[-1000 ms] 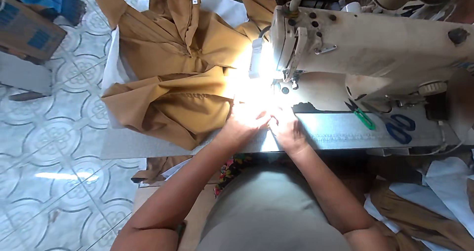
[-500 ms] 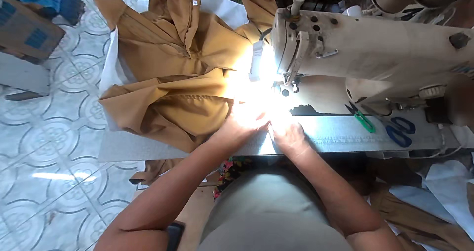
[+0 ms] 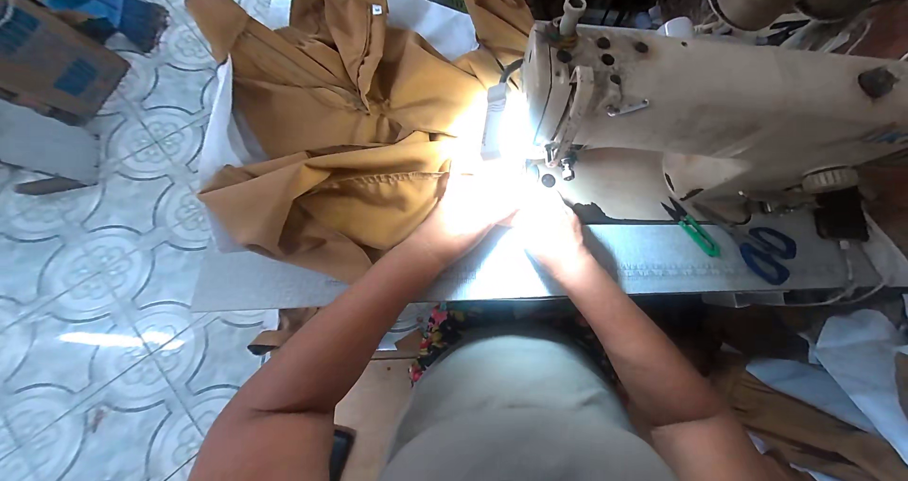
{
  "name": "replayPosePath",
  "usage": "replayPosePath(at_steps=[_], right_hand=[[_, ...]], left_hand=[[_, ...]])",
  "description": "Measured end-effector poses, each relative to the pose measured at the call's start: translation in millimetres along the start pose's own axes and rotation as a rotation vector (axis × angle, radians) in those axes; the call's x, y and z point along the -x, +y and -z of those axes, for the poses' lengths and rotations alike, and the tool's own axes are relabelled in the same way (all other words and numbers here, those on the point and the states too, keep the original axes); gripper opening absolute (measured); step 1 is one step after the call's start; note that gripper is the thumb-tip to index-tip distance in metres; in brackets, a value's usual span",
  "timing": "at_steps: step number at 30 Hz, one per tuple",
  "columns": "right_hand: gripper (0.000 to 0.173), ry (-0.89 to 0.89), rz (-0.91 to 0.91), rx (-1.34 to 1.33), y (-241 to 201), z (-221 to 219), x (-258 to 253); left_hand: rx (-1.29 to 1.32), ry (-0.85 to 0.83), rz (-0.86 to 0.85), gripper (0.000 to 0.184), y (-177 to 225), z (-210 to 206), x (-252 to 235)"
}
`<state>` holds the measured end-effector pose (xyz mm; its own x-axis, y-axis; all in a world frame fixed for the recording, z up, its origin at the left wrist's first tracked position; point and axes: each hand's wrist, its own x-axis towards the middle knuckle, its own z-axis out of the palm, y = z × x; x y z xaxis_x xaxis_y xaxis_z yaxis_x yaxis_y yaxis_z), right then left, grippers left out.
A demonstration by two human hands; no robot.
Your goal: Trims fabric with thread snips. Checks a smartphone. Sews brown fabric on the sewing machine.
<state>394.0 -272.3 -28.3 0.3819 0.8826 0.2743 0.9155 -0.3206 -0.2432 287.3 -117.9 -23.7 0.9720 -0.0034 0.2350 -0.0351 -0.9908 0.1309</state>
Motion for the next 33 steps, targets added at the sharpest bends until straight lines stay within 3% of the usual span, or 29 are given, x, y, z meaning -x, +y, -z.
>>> replayPosePath(at_steps=[4, 9, 16, 19, 22, 24, 28, 31, 33], right_hand=[[0.013, -0.004, -0.016, -0.055, 0.2, 0.6, 0.9], [0.023, -0.003, -0.017, -0.041, 1.7, -2.3, 0.9], [0.037, -0.076, -0.195, -0.146, -3.8, 7.9, -3.0], [0.026, 0.029, -0.206, -0.263, 7.2, 3.2, 4.7], [0.019, 0.243, -0.276, -0.383, 16.5, -13.9, 12.3], [0.016, 0.231, -0.276, -0.379, 14.3, -16.8, 13.1], [0.041, 0.129, -0.290, -0.388, 2.2, -15.5, 3.3], [0.020, 0.162, -0.277, -0.464, -1.9, -10.5, -2.5], [0.017, 0.146, -0.357, -0.680, -8.9, -4.0, 2.9]], left_hand=[[0.019, 0.030, -0.005, 0.042, -1.6, -0.1, -0.2], [0.039, 0.053, -0.012, 0.040, -6.4, -1.5, -2.2], [0.079, 0.109, -0.139, 0.027, -13.1, 1.3, -9.3], [0.102, 0.156, -0.177, 0.023, -17.2, -3.1, -8.2], [0.299, 0.181, 0.059, 0.022, -24.0, -17.2, -0.7], [0.466, 0.163, 0.212, 0.023, -30.0, -23.4, -2.4], [0.624, 0.180, 0.248, 0.016, -29.6, -18.6, -7.2], [0.592, 0.133, 0.228, 0.022, -27.7, -11.9, -6.0], [0.439, 0.133, 0.101, 0.028, -24.5, -3.4, 1.0]])
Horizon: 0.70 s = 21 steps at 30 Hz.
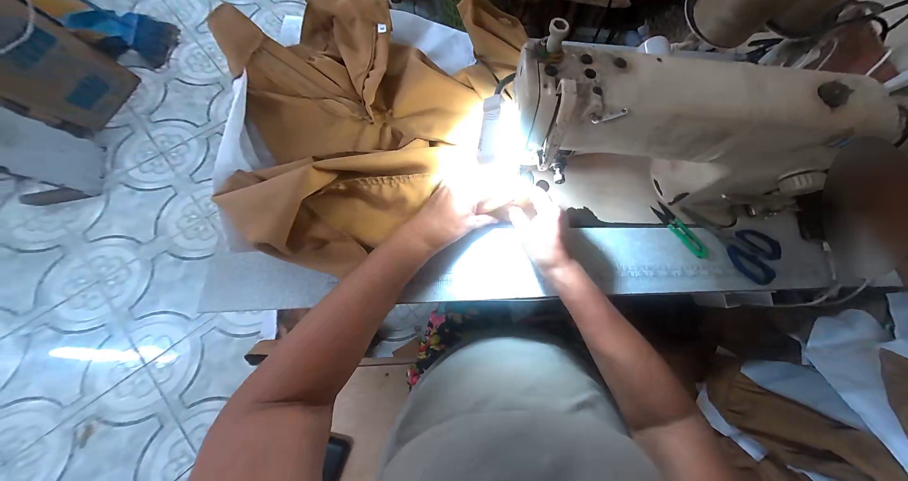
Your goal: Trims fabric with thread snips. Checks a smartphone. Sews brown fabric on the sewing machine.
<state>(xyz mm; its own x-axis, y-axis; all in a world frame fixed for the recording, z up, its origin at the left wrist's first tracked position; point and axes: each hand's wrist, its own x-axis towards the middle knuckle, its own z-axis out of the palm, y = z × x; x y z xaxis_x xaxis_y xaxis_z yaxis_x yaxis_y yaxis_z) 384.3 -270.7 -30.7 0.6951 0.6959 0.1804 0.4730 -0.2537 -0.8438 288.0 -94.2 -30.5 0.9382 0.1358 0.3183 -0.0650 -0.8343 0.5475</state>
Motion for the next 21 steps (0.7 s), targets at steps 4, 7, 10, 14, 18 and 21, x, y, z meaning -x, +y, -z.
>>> replayPosePath(at_steps=[4, 7, 10, 14, 18, 21], right_hand=[[0.014, -0.217, -0.590, -0.563, -20.8, 15.1, 32.3], [0.032, -0.186, -0.467, -0.160, -18.9, 30.0, 35.7], [0.030, -0.023, -0.137, 0.176, -11.8, 22.8, 24.7], [0.027, -0.068, -0.139, 0.226, -15.4, 3.1, 10.9], [0.029, -0.142, -0.244, 0.268, -20.7, 3.3, 10.4], [0.023, -0.138, -0.224, 0.306, -25.0, 7.2, 10.7]], left_hand=[[-0.311, -0.086, -0.236, 0.022, 16.8, 10.6, 11.5], [-0.375, -0.159, -0.275, 0.024, 28.5, 6.3, 13.9], [-0.384, -0.167, -0.262, 0.023, 31.5, 1.6, 15.8], [-0.397, -0.142, -0.231, 0.020, 36.5, 0.7, 19.6], [-0.415, -0.105, -0.194, 0.022, 42.6, -1.7, 23.9], [-0.429, -0.092, -0.180, 0.024, 46.3, -3.1, 25.4]])
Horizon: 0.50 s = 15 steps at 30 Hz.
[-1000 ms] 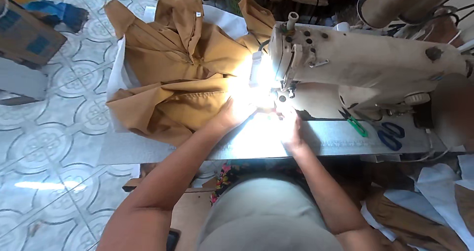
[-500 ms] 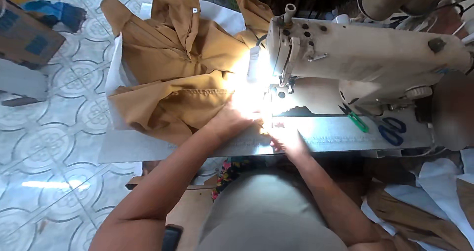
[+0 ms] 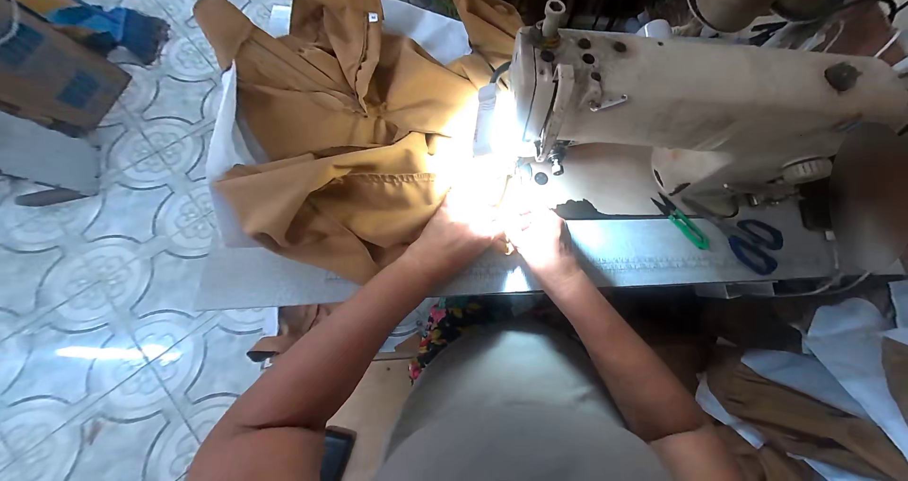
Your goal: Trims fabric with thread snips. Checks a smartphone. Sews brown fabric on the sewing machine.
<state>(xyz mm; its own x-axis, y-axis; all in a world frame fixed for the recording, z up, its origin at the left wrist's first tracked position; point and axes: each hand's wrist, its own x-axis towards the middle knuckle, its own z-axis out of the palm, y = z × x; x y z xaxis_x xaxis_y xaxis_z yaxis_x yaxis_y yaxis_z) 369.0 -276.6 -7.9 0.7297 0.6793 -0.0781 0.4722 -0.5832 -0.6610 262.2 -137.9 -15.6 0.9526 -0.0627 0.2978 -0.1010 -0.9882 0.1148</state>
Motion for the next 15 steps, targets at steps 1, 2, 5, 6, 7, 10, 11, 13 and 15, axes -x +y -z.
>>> replayPosePath(at_steps=[1, 2, 5, 6, 7, 10, 11, 13, 15], right_hand=[[0.019, 0.033, 0.039, 0.009, -0.6, -0.8, 0.7], [0.017, 0.067, 0.098, 0.031, -1.0, -1.5, 1.9], [0.011, 0.129, 0.293, 0.110, 3.2, -3.3, 2.7], [0.010, 0.138, 0.339, 0.144, 6.2, -4.7, 2.4], [0.011, 0.132, 0.343, 0.169, 8.2, -5.6, 2.3], [0.015, 0.117, 0.323, 0.235, 13.1, -6.7, 5.7], [0.017, 0.116, 0.328, 0.271, 14.0, -6.7, 7.8], [0.019, 0.131, 0.344, 0.319, 14.5, -6.4, 11.4], [0.019, 0.149, 0.369, 0.303, 18.6, -8.6, 12.8]], left_hand=[[-0.015, 0.007, 0.002, 0.024, 1.0, -0.5, 0.9], [-0.022, 0.007, 0.006, 0.024, 2.1, -0.4, 1.7], [-0.027, -0.048, 0.024, 0.026, 5.3, 0.8, 4.2], [-0.027, -0.082, 0.037, 0.029, 5.8, 2.0, 5.0], [-0.012, -0.111, 0.053, 0.032, 6.3, 3.4, 5.1], [0.020, -0.120, 0.065, 0.034, 7.0, 5.3, 4.5], [0.028, -0.117, 0.066, 0.034, 6.8, 4.6, 5.1], [0.023, -0.111, 0.063, 0.031, 6.1, 4.0, 5.0], [0.025, -0.119, 0.065, 0.029, 7.8, 5.4, 3.6]])
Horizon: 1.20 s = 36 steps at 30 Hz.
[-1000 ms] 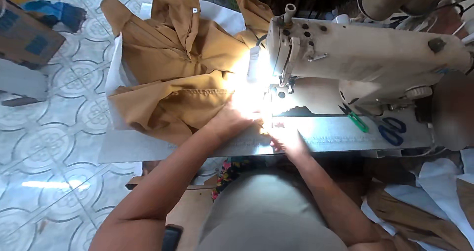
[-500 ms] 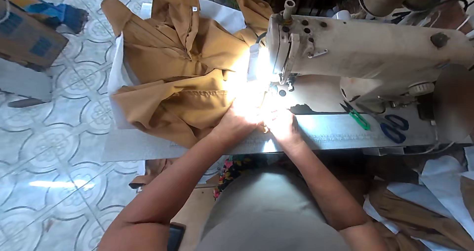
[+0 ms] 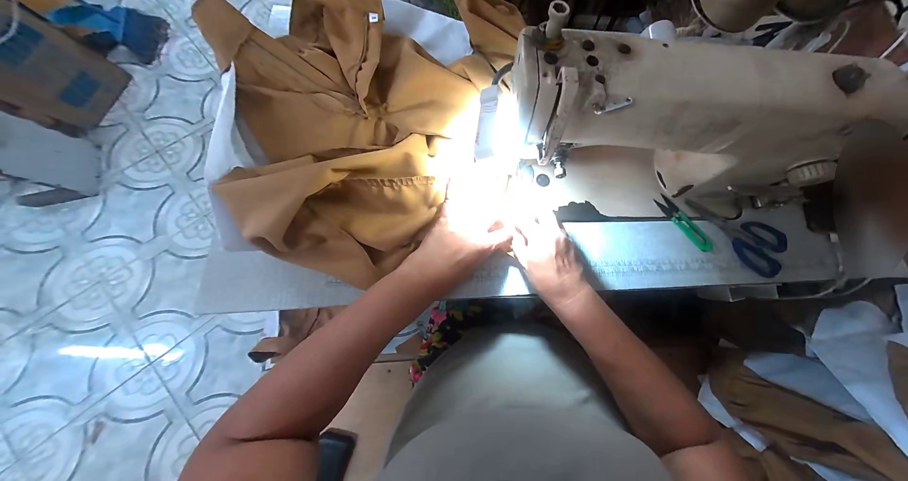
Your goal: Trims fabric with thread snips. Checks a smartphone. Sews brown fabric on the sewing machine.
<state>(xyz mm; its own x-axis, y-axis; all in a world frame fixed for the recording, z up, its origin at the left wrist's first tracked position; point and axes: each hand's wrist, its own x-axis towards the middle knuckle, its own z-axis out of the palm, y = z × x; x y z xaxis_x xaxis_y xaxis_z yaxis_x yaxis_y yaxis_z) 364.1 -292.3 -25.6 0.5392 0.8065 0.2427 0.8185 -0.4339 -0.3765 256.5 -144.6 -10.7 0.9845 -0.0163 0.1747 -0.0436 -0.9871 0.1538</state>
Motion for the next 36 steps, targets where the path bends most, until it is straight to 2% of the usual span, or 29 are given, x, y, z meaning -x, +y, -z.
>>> replayPosePath(at_steps=[7, 12, 14, 16, 19, 20, 22, 23, 25, 27, 29, 31, 33, 36], right_hand=[[0.017, 0.053, 0.125, 0.106, 9.5, -10.0, -6.5], [0.021, 0.032, 0.067, -0.017, 11.8, -8.8, -26.1], [0.018, 0.033, 0.109, 0.015, 13.7, -8.9, -31.5], [0.025, -0.047, 0.057, 0.061, 13.3, -9.4, -40.5], [0.033, -0.075, -0.054, -0.049, 12.4, -4.8, -42.6], [0.034, -0.052, -0.064, -0.112, 14.4, -3.2, -36.3], [0.026, 0.069, -0.050, -0.225, 20.6, -4.5, -25.3], [0.023, 0.136, -0.058, -0.262, 25.1, -9.4, -22.0], [0.019, 0.232, -0.095, -0.286, 29.5, -21.4, -19.1], [0.014, 0.227, -0.110, -0.297, 25.2, -24.0, -20.0], [0.019, 0.180, -0.144, -0.336, 17.2, -20.5, -25.0], [0.024, 0.132, -0.202, -0.446, 9.1, -15.9, -29.1], [0.019, 0.130, -0.230, -0.540, 6.5, -14.7, -29.4], [0.016, 0.124, -0.347, -0.819, -1.5, -9.2, -19.9]], left_hand=[[-0.060, -0.045, 0.028, 0.038, -8.2, -2.3, -6.7], [-0.023, 0.108, 0.011, 0.027, -25.4, -4.6, -26.9], [-0.015, 0.161, 0.000, 0.025, -32.5, -8.2, -33.1], [-0.014, 0.137, 0.026, 0.027, -35.7, -7.6, -38.2], [0.102, 0.120, 0.093, 0.018, -34.0, -1.7, -44.8], [0.122, 0.152, 0.062, 0.019, -35.3, -4.1, -43.7], [0.143, 0.238, -0.017, 0.021, -41.8, -13.2, -39.1], [0.183, 0.253, 0.024, 0.021, -43.8, -16.5, -36.4], [0.301, 0.173, 0.254, 0.018, -42.1, -14.2, -34.7], [0.425, 0.115, 0.418, 0.019, -39.3, -6.7, -36.6], [0.481, 0.108, 0.457, 0.018, -35.6, -2.2, -37.3], [0.482, 0.115, 0.435, 0.017, -36.5, -4.9, -36.6], [0.437, 0.148, 0.352, 0.018, -37.0, -7.0, -34.4], [0.206, 0.248, -0.011, 0.015, -41.8, -11.5, -24.8]])
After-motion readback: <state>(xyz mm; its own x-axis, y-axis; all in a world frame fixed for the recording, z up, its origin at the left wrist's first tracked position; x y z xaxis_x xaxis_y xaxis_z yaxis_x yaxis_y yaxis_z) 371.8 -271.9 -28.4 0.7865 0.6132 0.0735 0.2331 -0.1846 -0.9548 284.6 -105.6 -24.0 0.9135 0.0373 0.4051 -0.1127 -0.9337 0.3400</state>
